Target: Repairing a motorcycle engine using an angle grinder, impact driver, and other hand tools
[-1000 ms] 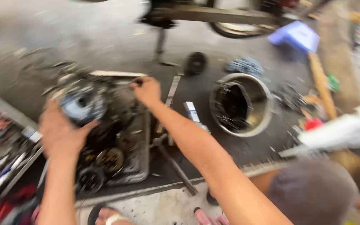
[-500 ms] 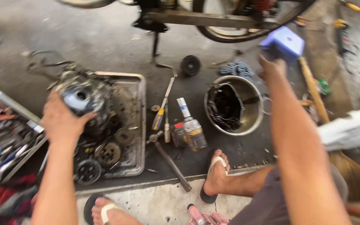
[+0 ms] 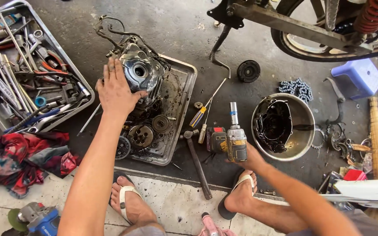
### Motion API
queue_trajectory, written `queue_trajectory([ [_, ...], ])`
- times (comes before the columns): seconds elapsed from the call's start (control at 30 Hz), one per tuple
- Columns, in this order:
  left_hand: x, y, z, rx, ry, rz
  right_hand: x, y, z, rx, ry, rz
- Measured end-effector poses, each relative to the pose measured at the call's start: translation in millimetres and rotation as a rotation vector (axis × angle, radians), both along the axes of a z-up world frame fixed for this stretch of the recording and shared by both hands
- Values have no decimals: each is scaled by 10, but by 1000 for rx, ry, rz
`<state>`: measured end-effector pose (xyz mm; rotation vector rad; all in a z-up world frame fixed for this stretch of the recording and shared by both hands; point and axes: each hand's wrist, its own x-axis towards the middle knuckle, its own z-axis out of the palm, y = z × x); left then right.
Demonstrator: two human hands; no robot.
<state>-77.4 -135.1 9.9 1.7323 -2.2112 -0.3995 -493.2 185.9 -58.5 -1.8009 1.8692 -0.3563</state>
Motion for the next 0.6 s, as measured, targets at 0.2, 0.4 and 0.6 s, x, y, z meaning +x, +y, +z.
queue_trajectory([
  [0.2,-482,417,-573,-629,-77,-216,785,173,-693,152,-5,-785],
  [0.4,-1067,2203,-1972,821,132,-283,1599,-9,-253,-201,-13,-391],
  [0.6,-1470,2886,-2202,1600,928,242,1269,-1500,-1270,40,83,-981],
])
